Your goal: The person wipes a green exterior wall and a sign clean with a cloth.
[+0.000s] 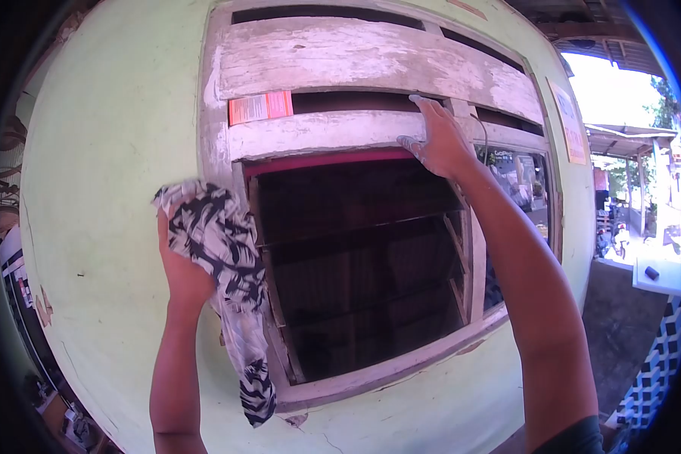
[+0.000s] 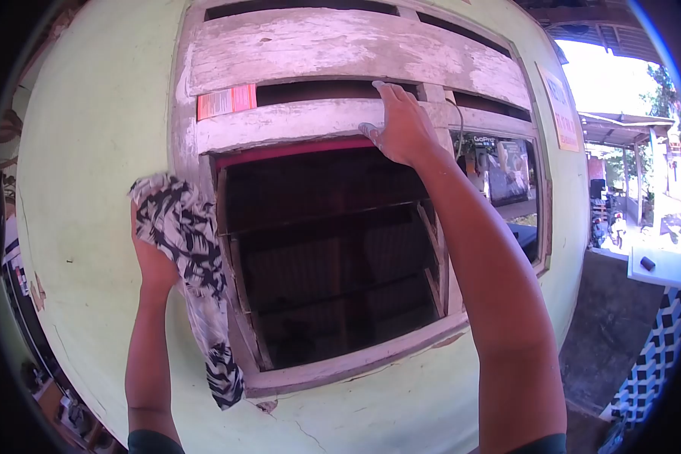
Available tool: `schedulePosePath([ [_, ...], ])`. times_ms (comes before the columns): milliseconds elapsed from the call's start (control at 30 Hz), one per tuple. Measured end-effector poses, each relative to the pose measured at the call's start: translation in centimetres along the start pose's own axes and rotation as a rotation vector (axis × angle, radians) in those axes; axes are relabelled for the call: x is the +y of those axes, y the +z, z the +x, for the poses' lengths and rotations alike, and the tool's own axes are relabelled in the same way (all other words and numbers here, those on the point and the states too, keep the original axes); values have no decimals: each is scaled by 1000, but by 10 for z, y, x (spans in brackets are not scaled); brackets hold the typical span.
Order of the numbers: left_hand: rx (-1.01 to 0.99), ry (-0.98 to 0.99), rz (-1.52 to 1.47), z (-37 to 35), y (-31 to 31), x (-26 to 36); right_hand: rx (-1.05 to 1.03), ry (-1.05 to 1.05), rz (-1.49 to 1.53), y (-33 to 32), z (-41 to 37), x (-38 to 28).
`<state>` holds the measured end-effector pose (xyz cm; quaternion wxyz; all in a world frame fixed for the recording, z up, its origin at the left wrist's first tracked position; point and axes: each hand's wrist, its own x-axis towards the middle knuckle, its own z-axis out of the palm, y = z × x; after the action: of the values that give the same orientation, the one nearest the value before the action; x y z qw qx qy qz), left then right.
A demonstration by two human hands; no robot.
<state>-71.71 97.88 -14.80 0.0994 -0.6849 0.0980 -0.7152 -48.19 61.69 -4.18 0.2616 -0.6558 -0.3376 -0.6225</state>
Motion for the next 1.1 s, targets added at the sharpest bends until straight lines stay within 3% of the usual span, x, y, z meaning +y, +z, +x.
schedulePosePath([
  [67,54,-35,-189,39,9,-9,-106,11,-46,9,15,15],
  [100,97,-12,-116,52,11,-8,-92,-9,-30,13,18,22],
  [167,149,25,71,74,16,1,-261,-39,-118,23,15,32],
  [333,219,-8,319,72,27,24,60,-288,-32,47,10,45],
  [467,168,2,514,66,29,17,118,-318,-19,48,17,46],
  [533,190,-116,311,61,26,13,33,-238,54,36,20,42],
  [700,70,-218,493,54,29,12,-95,-332,175,27,40,67],
  [767,160,-406,299,40,28,2,-131,-343,207,25,42,72],
  [800,269,-600,-20,12,33,-24,-158,-321,196,26,43,72],
  [933,253,-780,-172,-10,29,-20,-242,-253,208,27,48,72],
  [1000,449,-1007,-731,-14,26,-16,-279,-260,205,26,47,72],
  [1100,421,-962,-542,-6,28,-7,-288,-256,178,24,52,71],
])
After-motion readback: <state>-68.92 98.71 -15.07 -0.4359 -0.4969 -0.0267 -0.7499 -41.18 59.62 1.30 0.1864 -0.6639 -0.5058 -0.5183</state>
